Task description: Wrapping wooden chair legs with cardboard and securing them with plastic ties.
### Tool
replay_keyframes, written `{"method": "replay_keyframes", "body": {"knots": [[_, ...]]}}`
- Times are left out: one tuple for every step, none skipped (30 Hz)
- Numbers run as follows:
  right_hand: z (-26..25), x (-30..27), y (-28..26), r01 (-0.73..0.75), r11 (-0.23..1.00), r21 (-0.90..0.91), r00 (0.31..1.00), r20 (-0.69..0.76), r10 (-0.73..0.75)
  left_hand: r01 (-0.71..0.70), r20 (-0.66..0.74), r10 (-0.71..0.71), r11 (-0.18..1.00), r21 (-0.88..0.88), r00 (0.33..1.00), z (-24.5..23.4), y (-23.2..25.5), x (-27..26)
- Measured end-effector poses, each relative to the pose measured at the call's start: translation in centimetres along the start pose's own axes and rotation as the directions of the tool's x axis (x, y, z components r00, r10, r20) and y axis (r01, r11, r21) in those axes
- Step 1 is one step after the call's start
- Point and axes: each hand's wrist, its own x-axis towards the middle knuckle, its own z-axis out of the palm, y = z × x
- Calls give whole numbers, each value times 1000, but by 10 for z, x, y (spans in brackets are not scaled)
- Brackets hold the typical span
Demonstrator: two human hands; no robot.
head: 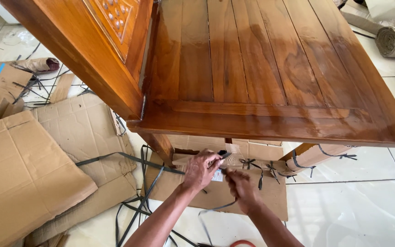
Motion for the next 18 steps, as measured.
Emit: {"method": "replay_keyframes", "body": {"knots": [[0, -2, -4, 33, 987, 157, 998, 47, -41, 11, 7, -11, 999, 34, 1000, 3, -4, -3], [0, -3, -8, 58, 949, 311, 992, 87, -89, 22, 14, -23, 997, 68, 1000, 6, -7, -5], [2, 1, -6, 59, 948, 311, 992, 87, -91, 21, 14, -22, 997, 68, 1000, 0, 0, -2], [3, 5, -4, 75, 916, 394, 989, 91, -120, 16, -4, -16, 1000, 19, 1000, -6, 8, 1], [4, 8, 0, 85, 876, 475, 985, 92, -146, 13, -18, -14, 999, -30, 1000, -12, 16, 1], [7, 8, 1, 84, 875, 476, 985, 90, -144, 14, -15, -14, 999, -31, 1000, -12, 17, 0], [11, 9, 1, 101, 871, 480, 986, 67, -152, 40, 7, -39, 998, -44, 999, -13, 18, 1], [14, 10, 0, 118, 867, 484, 986, 44, -159, 65, 29, -64, 996, -57, 998, -15, 20, 1], [15, 11, 1, 117, 866, 485, 986, 45, -158, 66, 31, -64, 996, -56, 997, -17, 23, 2], [17, 12, 2, 137, 868, 478, 987, 9, -161, 72, 40, -68, 993, -92, 997, -19, 26, 3], [20, 13, 4, 156, 870, 468, 986, -23, -164, 80, 47, -74, 989, -127, 996, -23, 29, 3], [22, 10, 4, 154, 870, 468, 986, -20, -164, 81, 46, -76, 989, -125, 996, -22, 27, 2], [24, 7, 4, 193, 917, 350, 980, -24, -198, 77, 37, -74, 990, -116, 997, -21, 24, 1], [25, 5, 5, 231, 946, 225, 972, -22, -232, 74, 27, -71, 992, -106, 997, -20, 22, 1], [29, 2, 0, 231, 947, 224, 972, -22, -232, 74, 26, -72, 991, -107, 997, -25, 27, 1], [32, -1, -5, 306, 951, 49, 950, -77, -301, 122, 52, -115, 980, -159, 992, -30, 32, 2], [36, -5, -10, 362, 924, -127, 919, -121, -377, 167, 84, -152, 964, -208, 985, -35, 38, 4], [36, -8, -14, 363, 923, -126, 918, -122, -377, 165, 85, -150, 964, -208, 985, -34, 37, 4]]}}
